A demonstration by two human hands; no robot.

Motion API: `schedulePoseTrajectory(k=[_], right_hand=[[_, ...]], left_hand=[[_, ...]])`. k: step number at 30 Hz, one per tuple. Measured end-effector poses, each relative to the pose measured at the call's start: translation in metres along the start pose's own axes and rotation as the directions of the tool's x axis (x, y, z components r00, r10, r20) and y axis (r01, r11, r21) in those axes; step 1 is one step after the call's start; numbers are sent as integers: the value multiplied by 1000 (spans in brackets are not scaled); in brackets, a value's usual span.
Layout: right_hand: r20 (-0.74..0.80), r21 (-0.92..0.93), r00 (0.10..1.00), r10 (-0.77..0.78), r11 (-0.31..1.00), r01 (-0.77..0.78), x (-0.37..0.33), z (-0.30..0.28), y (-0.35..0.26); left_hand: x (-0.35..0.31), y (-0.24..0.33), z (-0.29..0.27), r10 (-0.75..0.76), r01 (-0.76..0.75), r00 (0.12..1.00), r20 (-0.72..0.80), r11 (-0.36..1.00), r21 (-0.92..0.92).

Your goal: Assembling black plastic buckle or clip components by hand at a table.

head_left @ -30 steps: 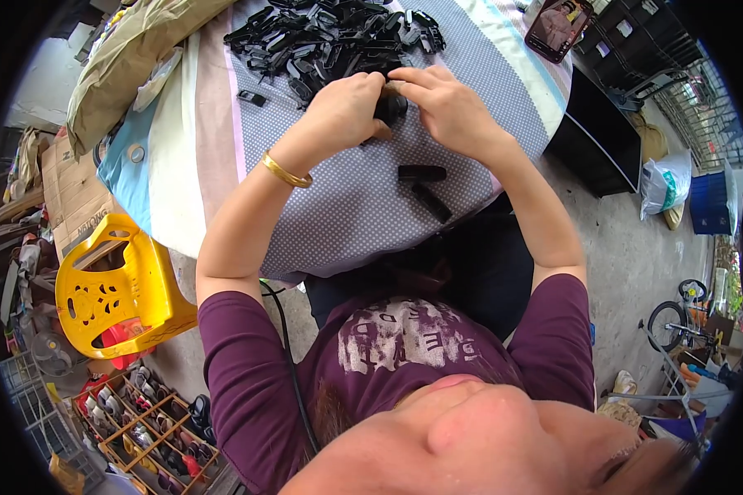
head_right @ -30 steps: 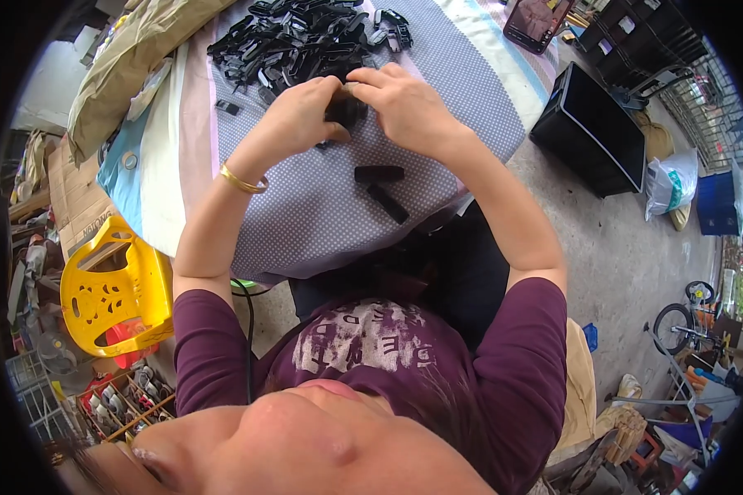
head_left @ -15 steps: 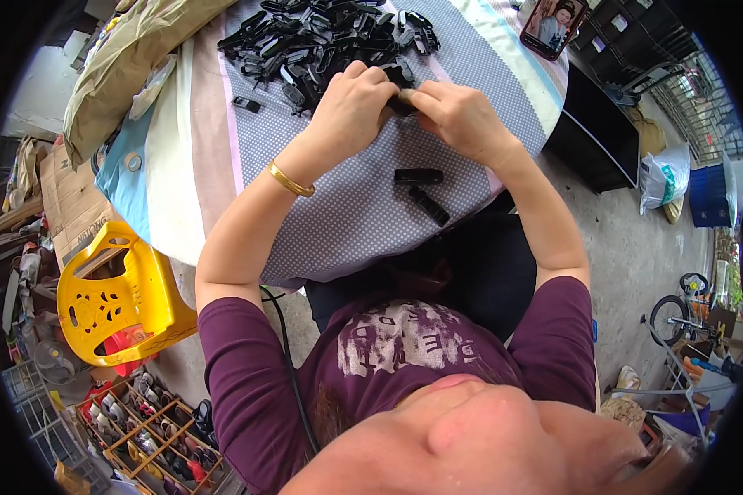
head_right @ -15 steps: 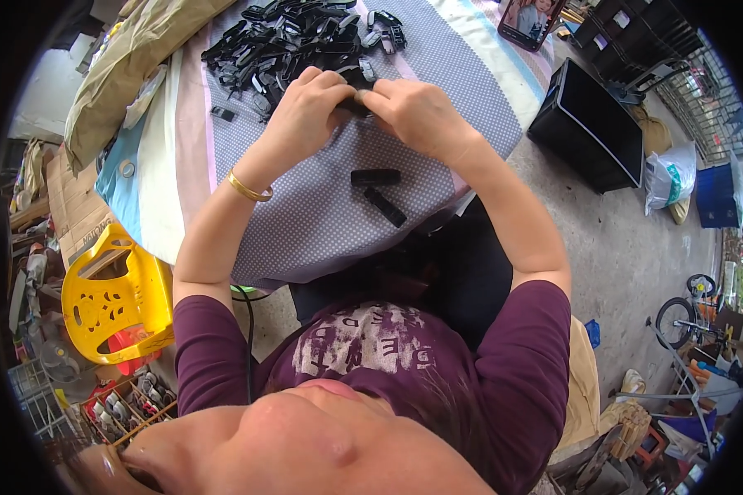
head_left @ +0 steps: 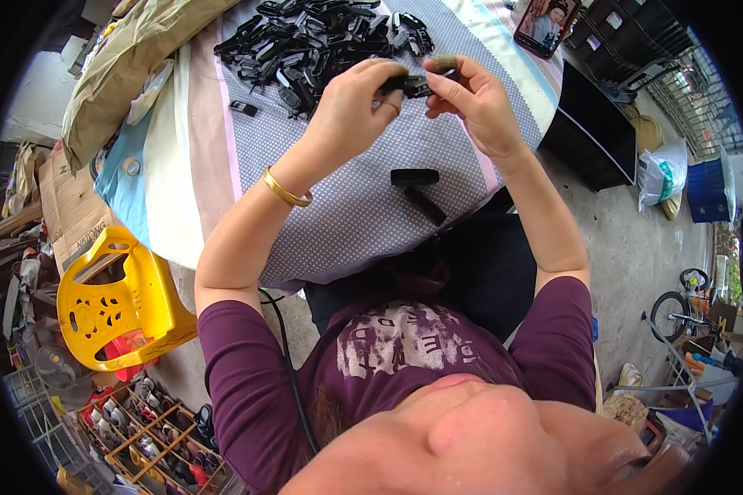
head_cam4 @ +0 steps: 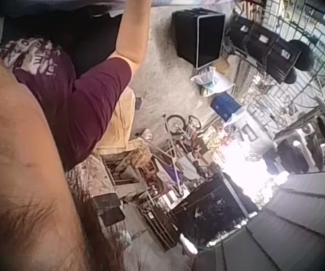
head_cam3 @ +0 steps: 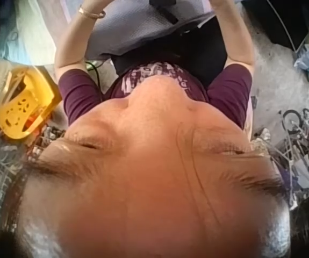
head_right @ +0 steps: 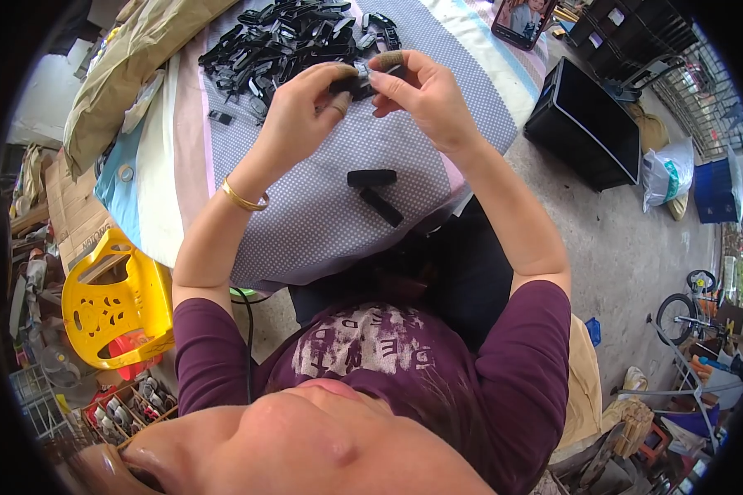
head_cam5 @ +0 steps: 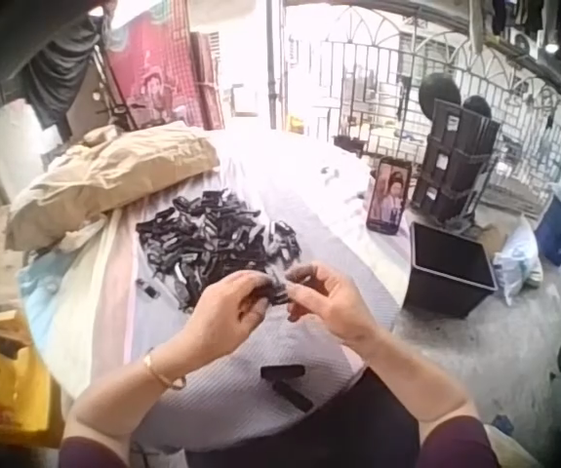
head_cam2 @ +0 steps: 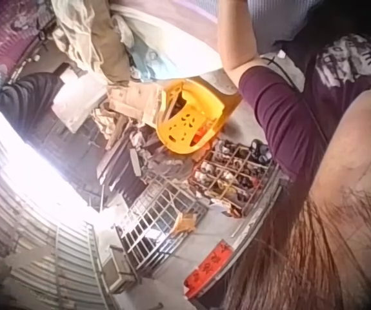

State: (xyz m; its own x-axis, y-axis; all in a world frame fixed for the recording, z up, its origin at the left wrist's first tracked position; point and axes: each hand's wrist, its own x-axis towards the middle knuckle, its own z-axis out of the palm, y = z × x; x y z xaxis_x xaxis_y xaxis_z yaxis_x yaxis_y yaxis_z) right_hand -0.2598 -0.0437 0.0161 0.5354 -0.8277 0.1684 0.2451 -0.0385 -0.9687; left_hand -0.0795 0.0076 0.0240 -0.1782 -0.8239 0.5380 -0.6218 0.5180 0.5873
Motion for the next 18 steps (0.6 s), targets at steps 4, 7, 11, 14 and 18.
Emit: schedulePoseTrajectory(k=[4,7,11,14,18], right_hand=[[-14,-25,998,-63,998,63,2,-2,4],[35,-211,996,-86,973,92,3,-2,9],[25,-317,998,-59,946,64,3,0,9],[19,-335,999,-30,942,35,2,1,15],[-11,-338,1000,8,941,-11,0,0,16]], left_hand=[[3,-9,-3,-306,309,950,65,883,-353],[8,-6,-15,-358,429,902,243,670,-606],[10,-6,-20,-265,377,926,268,685,-624],[8,-3,-22,-150,302,936,317,805,-510],[5,5,-16,-47,120,976,213,931,-344]])
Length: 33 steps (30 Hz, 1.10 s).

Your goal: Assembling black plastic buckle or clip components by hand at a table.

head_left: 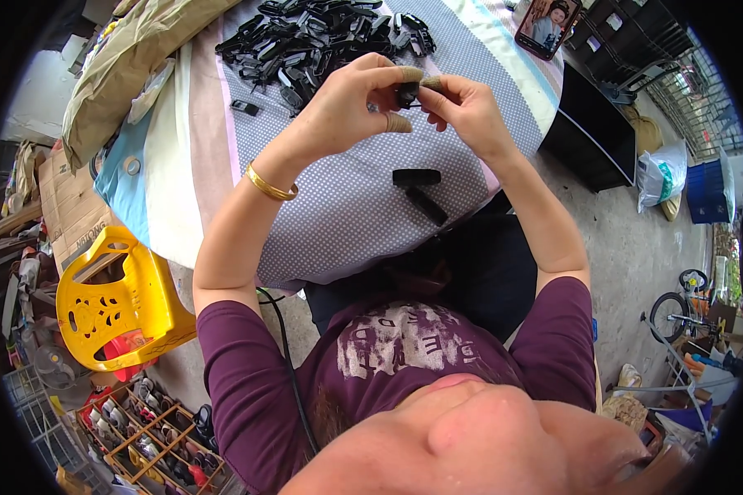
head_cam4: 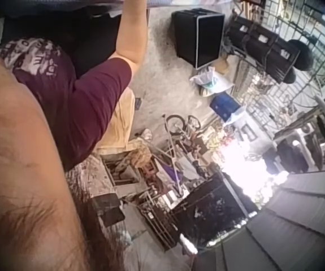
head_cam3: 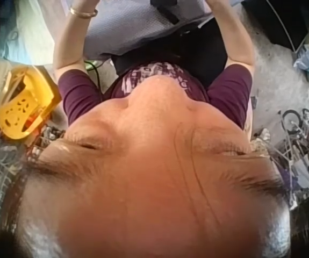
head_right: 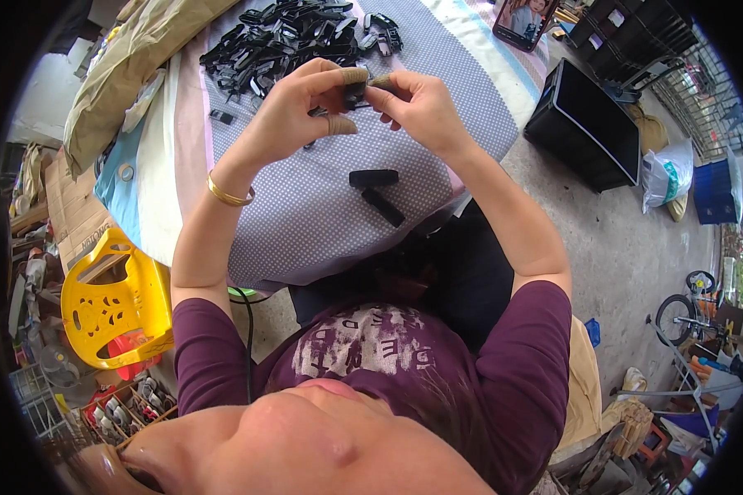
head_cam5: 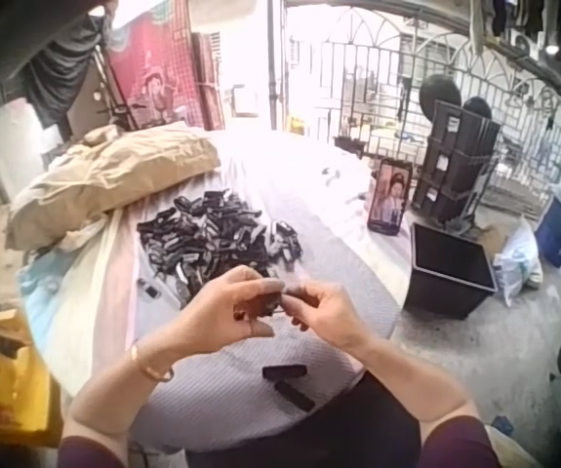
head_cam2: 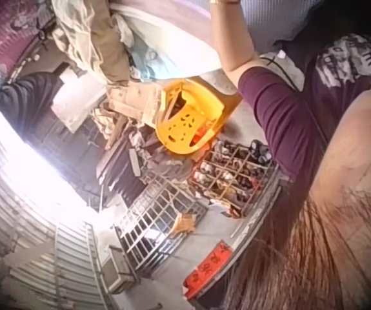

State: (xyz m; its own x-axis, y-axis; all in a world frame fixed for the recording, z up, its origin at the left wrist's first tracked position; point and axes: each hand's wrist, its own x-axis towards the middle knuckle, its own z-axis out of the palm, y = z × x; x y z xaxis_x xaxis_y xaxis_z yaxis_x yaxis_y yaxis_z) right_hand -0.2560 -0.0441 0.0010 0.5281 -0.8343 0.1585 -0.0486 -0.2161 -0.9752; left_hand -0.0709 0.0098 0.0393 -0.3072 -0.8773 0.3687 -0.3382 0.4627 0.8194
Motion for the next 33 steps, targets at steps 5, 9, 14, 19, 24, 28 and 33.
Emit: schedulePoseTrajectory(k=[5,9,14,19,24,28,33], right_hand=[[80,-113,997,-17,993,26,-3,-3,-16],[73,160,996,53,985,-64,0,-16,-22],[23,285,1000,-5,958,-1,-1,-3,-11],[5,172,999,33,985,-33,-3,3,-9],[-81,-120,994,-74,991,64,-9,14,-12],[-29,-174,994,-109,979,103,-8,13,-13],[155,-173,987,-53,982,80,-9,10,-19]], left_hand=[[2,-3,-2,85,-67,995,-56,961,270],[3,-13,-3,55,-29,985,-163,987,160],[2,-8,8,60,-29,988,-142,977,211],[0,-18,10,27,-15,966,-259,999,49],[-2,-18,17,-229,152,947,-227,938,-310],[-1,-17,17,-243,87,946,-216,829,-553],[-2,-13,12,-180,103,976,-120,874,-474]])
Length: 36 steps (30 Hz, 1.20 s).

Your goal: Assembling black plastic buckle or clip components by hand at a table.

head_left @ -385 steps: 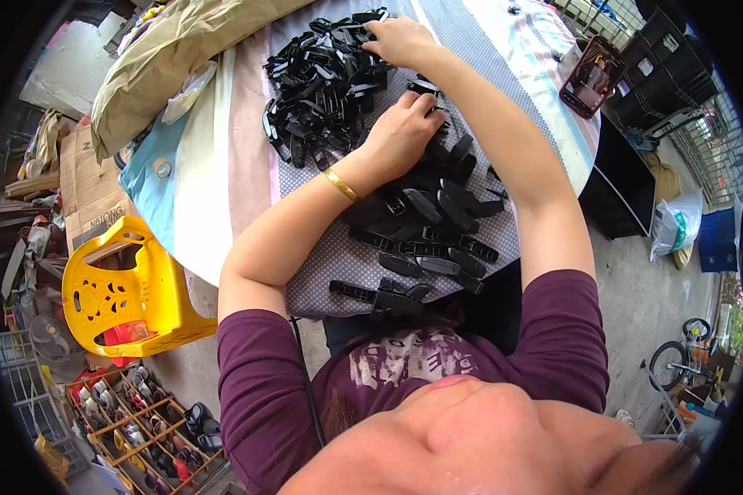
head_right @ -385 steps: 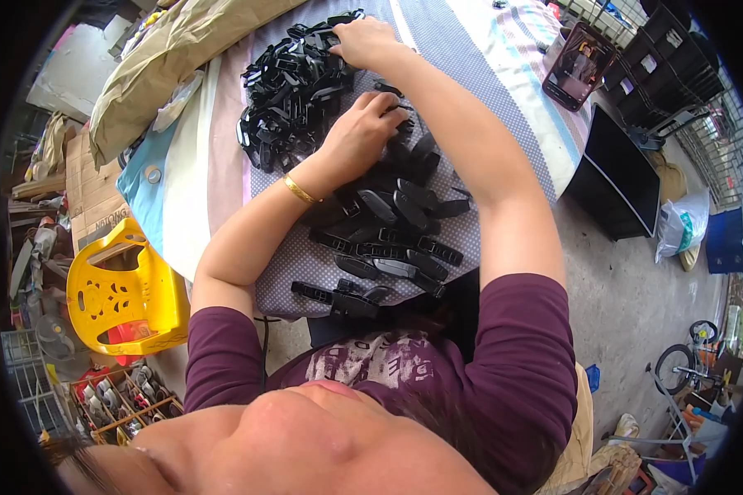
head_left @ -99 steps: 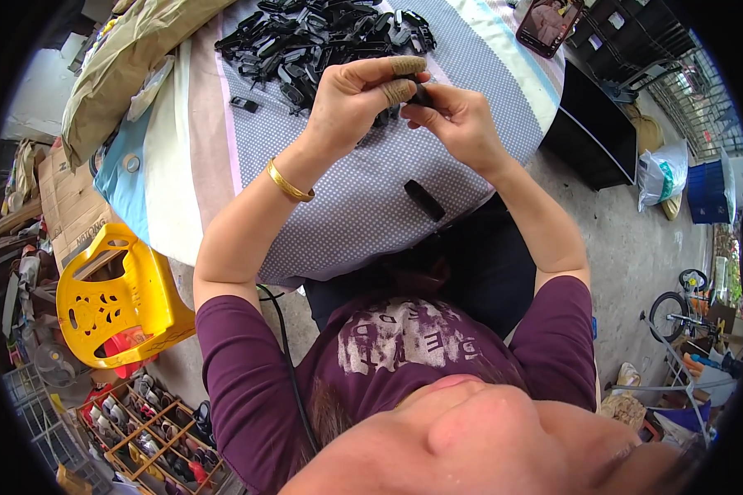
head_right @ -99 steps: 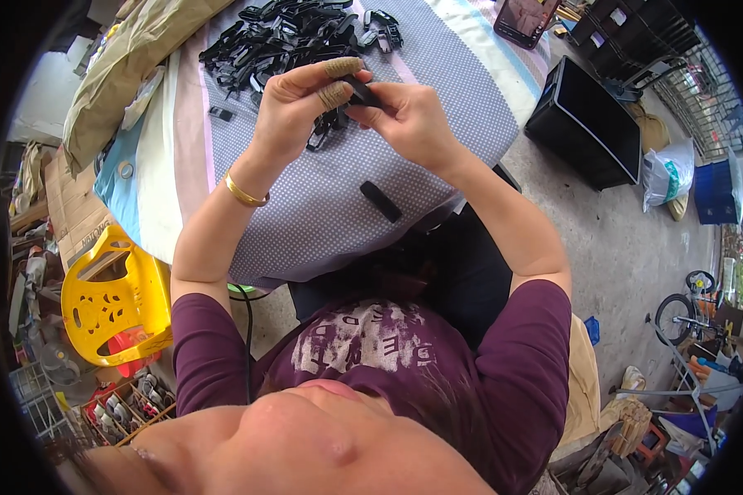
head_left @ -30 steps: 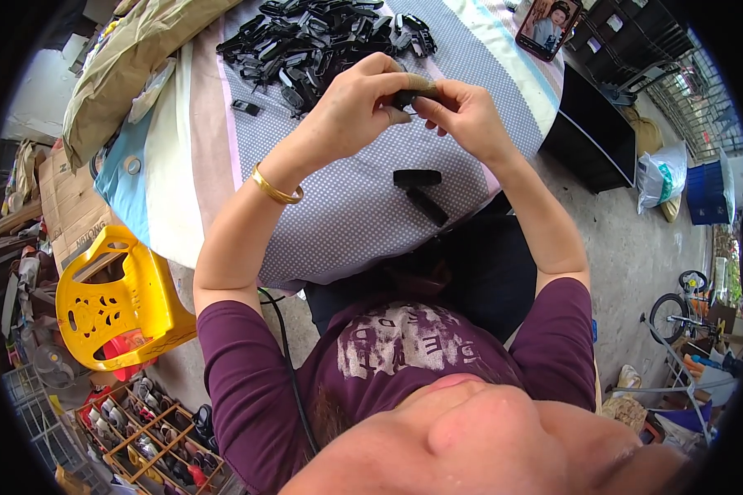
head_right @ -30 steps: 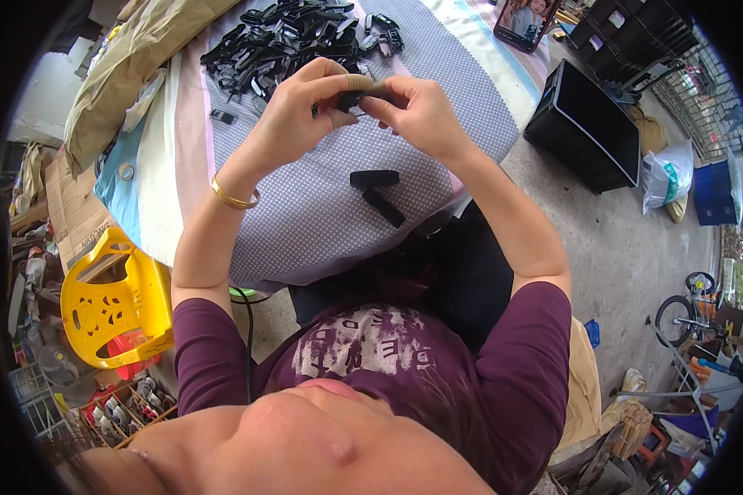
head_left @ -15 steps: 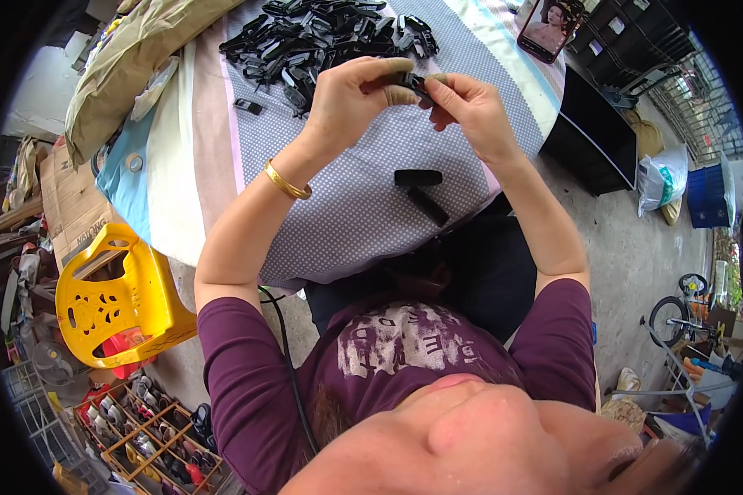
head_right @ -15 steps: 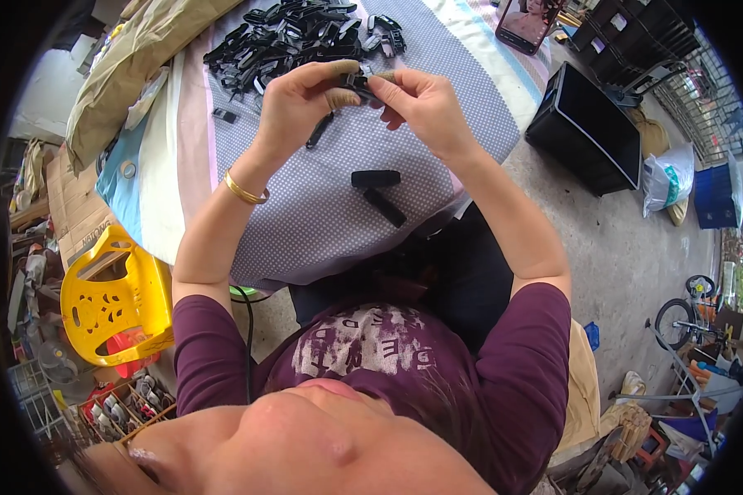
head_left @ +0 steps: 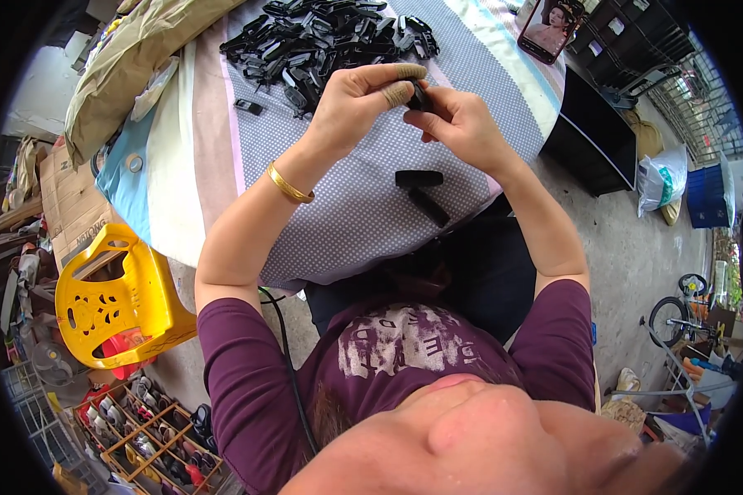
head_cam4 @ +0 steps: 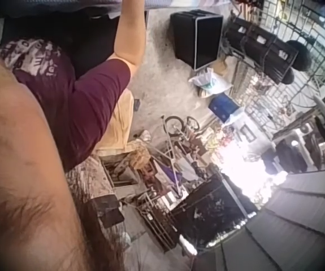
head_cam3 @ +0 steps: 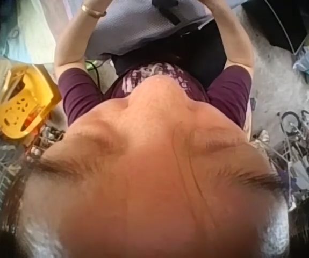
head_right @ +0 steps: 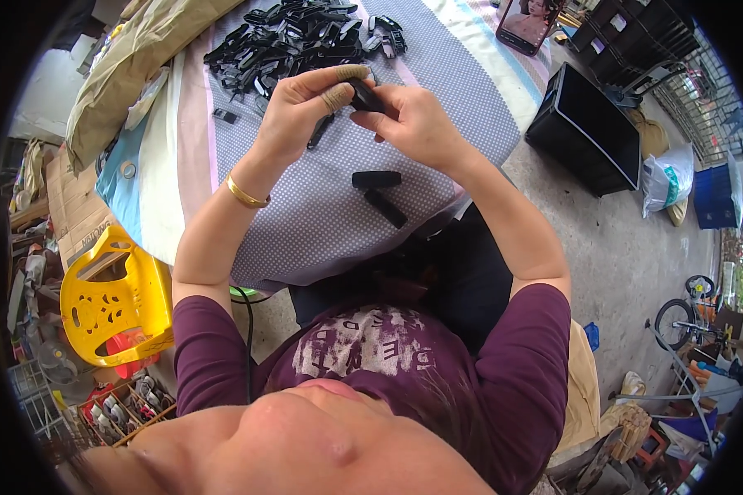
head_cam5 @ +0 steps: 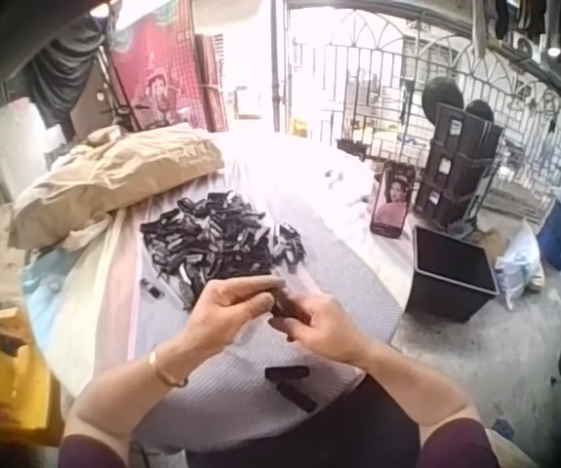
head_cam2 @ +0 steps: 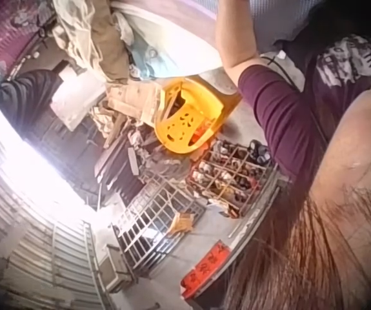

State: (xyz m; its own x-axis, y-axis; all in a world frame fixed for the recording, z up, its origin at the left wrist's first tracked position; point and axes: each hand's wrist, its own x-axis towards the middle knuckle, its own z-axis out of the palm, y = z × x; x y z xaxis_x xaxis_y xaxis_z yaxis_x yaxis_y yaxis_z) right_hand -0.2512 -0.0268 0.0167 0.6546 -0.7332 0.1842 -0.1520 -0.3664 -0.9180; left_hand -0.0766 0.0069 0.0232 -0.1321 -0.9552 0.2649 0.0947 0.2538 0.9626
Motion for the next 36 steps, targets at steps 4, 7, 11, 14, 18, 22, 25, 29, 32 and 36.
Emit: schedulePoseTrajectory(k=[4,7,11,14,18,22,25,29,32,36], right_hand=[[-95,-156,987,-131,981,115,-3,7,12],[-139,-139,978,-156,981,137,0,8,11],[181,-477,983,-23,872,108,11,-23,9],[135,-506,986,-94,850,150,23,-45,26],[-15,-531,962,-272,818,223,41,-30,34],[-12,-712,883,-469,624,322,61,-4,41],[23,-753,851,-525,550,360,76,-1,47],[15,-747,906,-424,597,292,79,-7,42],[-186,-647,906,-379,741,178,62,-21,33],[-68,-701,925,-375,677,223,37,-33,27]], left_hand=[[-1,3,3,30,-31,999,12,997,65],[1,-3,-2,15,-15,1000,-13,1000,23],[1,8,-2,-125,115,992,36,973,202],[-14,16,19,-203,38,964,170,740,671],[-24,-2,33,-125,-149,948,291,635,758],[-9,4,10,42,-137,990,133,476,869],[2,-10,-14,257,-166,963,86,309,936],[8,-28,-17,300,-208,941,158,142,968],[9,-30,-14,202,-163,969,145,76,984],[8,-30,-17,198,-148,971,136,48,988]])
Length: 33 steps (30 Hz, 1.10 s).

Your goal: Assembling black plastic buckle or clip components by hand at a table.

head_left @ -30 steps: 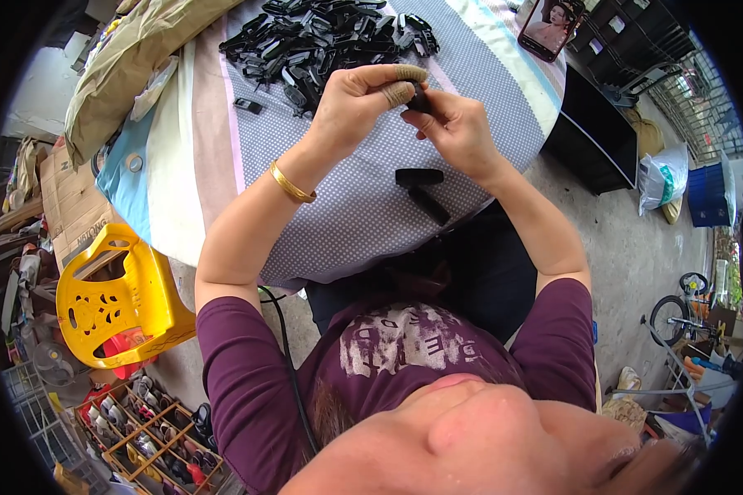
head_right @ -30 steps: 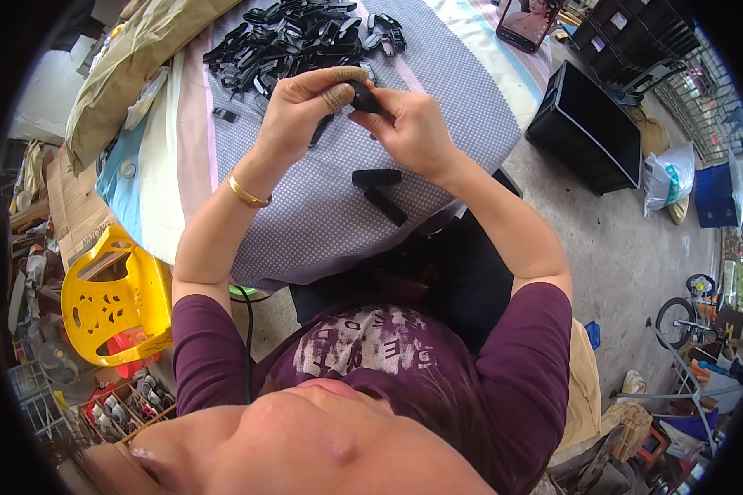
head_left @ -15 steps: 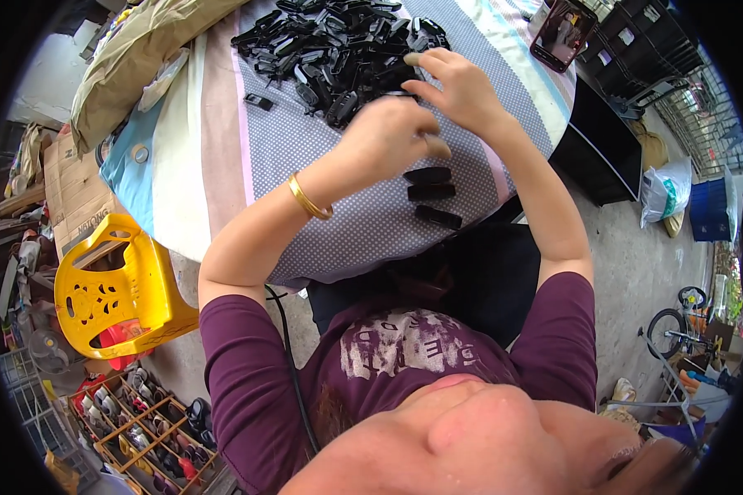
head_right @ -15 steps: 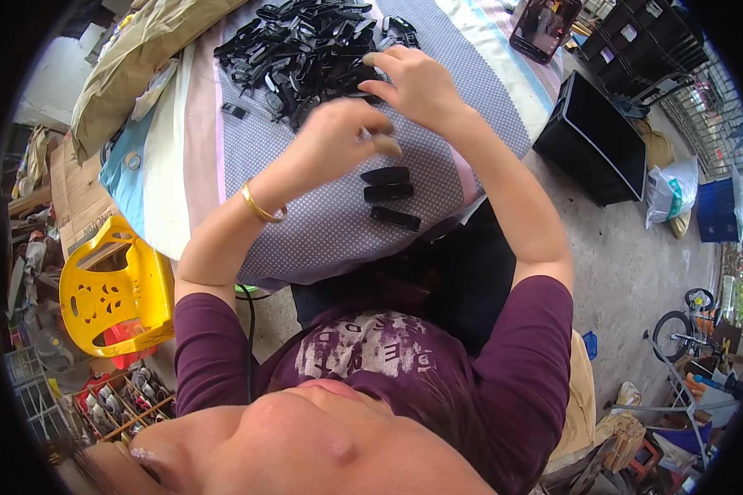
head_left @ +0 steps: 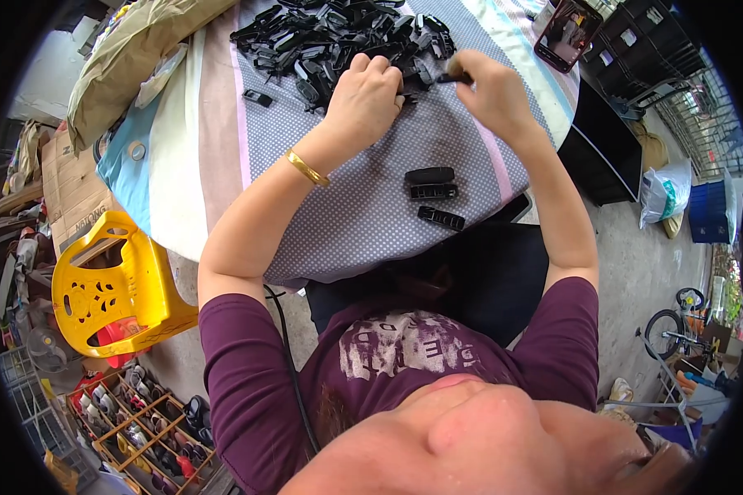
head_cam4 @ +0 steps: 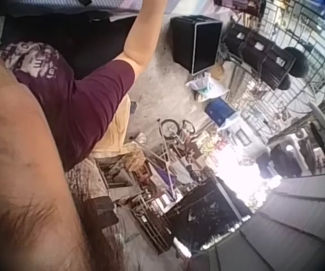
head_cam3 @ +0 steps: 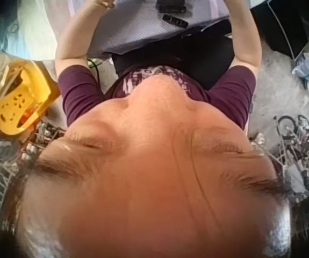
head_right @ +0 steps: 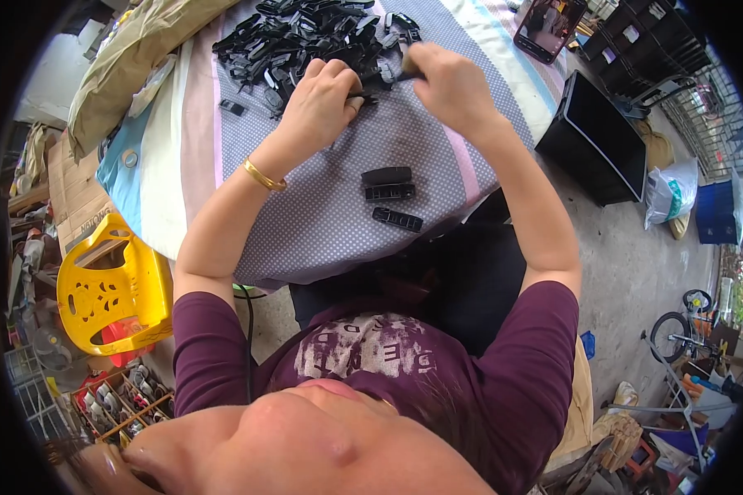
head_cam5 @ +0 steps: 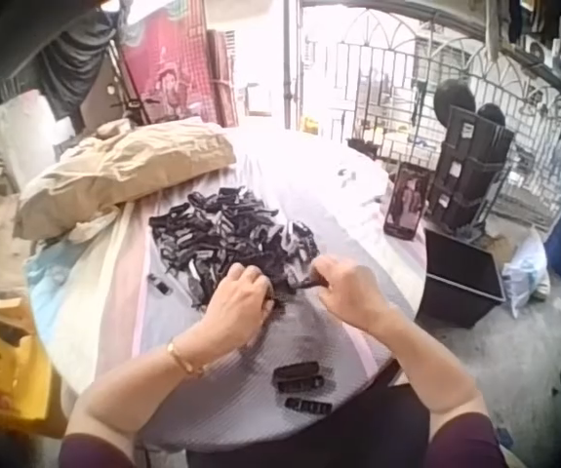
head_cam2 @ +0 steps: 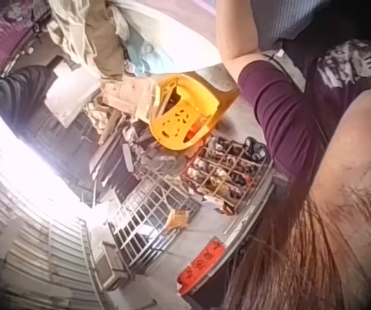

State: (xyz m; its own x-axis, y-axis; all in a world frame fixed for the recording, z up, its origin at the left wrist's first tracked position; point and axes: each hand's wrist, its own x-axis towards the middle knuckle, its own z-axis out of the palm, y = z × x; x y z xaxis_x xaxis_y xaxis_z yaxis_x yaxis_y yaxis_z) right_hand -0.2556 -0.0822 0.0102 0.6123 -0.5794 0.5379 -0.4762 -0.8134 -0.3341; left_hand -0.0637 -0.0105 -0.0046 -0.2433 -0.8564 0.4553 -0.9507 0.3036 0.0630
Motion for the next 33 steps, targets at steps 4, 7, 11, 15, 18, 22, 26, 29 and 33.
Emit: schedulePoseTrajectory(k=[4,7,11,15,18,22,26,29,33], right_hand=[[246,-112,969,22,994,6,-16,-5,-8],[299,-58,954,-25,997,45,-15,-13,-9],[255,-175,967,7,984,39,-17,-6,0],[21,386,987,156,910,-152,-12,-8,-16],[-79,574,983,166,814,-91,-16,-8,-23],[-96,554,990,99,832,-29,-16,-8,-25],[-148,542,981,122,840,-22,-17,-6,-30],[-149,545,983,109,839,-11,-19,-6,-31],[-154,523,984,89,852,5,-20,-1,-35]], left_hand=[[3,-1,-9,-209,146,972,-108,896,-418],[8,-2,-19,-400,268,916,-8,627,-732],[9,1,-29,-448,313,868,212,163,-936],[6,-2,-26,-241,394,875,421,-151,-906],[6,9,-26,-155,373,897,414,-236,-897],[5,11,-23,-90,297,940,328,-252,-921],[2,7,-14,-143,342,916,375,-211,-916],[1,10,-16,-172,335,912,373,-214,-917],[1,11,-13,-241,311,919,311,-36,-950]])
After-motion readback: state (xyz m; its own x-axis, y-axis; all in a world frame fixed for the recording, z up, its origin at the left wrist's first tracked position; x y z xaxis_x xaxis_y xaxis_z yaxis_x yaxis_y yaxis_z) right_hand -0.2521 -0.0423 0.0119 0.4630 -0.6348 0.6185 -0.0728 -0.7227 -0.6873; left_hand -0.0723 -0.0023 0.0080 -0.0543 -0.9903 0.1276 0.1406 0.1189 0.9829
